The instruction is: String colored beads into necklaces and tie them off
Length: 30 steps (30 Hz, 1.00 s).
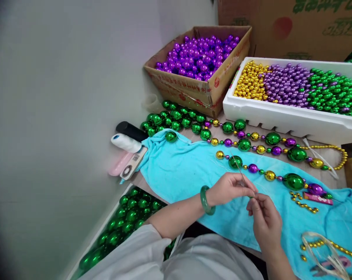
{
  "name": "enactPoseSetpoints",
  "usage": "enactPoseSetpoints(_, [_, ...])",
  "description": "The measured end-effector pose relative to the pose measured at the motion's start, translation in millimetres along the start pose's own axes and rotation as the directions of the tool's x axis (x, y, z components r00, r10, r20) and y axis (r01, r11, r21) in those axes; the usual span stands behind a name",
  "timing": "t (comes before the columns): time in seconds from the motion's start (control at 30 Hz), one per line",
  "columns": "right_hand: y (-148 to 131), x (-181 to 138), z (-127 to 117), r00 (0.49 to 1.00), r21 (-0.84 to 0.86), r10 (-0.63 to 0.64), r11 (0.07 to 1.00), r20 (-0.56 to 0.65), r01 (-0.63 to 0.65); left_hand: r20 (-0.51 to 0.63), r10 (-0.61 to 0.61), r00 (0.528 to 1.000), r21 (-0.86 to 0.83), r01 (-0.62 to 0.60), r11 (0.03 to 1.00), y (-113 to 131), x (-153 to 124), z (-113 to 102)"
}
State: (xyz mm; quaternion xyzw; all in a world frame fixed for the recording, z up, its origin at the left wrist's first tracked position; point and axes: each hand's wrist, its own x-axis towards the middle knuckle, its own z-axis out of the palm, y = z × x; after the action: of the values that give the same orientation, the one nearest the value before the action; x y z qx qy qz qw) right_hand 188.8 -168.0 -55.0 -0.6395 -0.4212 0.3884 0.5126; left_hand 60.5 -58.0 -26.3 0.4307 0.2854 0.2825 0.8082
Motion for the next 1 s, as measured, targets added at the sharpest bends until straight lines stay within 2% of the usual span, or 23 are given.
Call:
enactPoseSetpoints(0.07, [0.0, 2.1, 0.0, 1.000, 0.058, 0.008, 0.998, 0.005, -0.008, 0.037, 0.045, 0.998, 0.060, -0.047, 0.997, -5.3, 0.5, 1.0])
enactPoseSetpoints(0.17, [3.2, 5.3, -3.9, 0.998, 0.147, 0.053, 0.988, 0.021, -0.056, 0.091, 0.135, 0.987, 0.261, -0.155, 0.953, -0.2, 4.7, -3.8])
enactPoseSetpoints(0.37, [3.7, 14.4, -16.2, 0.992, 0.329, 0.109, 0.941, -0.059, -0.084, 0.135, 0.061, 0.989, 0.526, -0.124, 0.842, 26.9, 17.2, -21.4])
enactPoseSetpoints(0.5, [1.2, 17.1, -24.3, 0.986, 0.348, 0.132, 0.933, -0.101, -0.089, 0.111, 0.088, 0.990, 0.712, -0.140, 0.688, 24.3, 21.9, -37.3])
enactPoseSetpoints(0.67, [-8.7, 16.5, -35.1, 0.978, 0.437, 0.140, 0.898, -0.156, -0.058, 0.130, 0.212, 0.968, 0.850, -0.219, 0.479, 12.3, 23.8, -61.1])
enactPoseSetpoints(0.73, [-15.7, 16.2, -40.1, 0.975, 0.478, 0.134, 0.878, -0.178, -0.033, 0.090, 0.264, 0.960, 0.893, -0.195, 0.406, 13.6, 25.3, -72.6])
enactPoseSetpoints(0.83, [-27.7, 15.4, -47.5, 0.966, 0.506, 0.131, 0.863, -0.221, -0.001, -0.070, 0.347, 0.935, 0.938, -0.056, 0.341, 19.9, 27.3, -91.9])
enactPoseSetpoints(0.9, [-36.6, 14.0, -51.9, 0.953, 0.491, 0.144, 0.871, -0.267, 0.006, -0.174, 0.374, 0.911, 0.943, 0.044, 0.331, 23.3, 27.0, -104.7])
enactPoseSetpoints(1.0, [-50.0, 11.6, -58.4, 0.914, 0.429, 0.137, 0.902, -0.382, 0.044, -0.261, 0.369, 0.892, 0.932, 0.133, 0.337, 25.4, 24.4, -119.9])
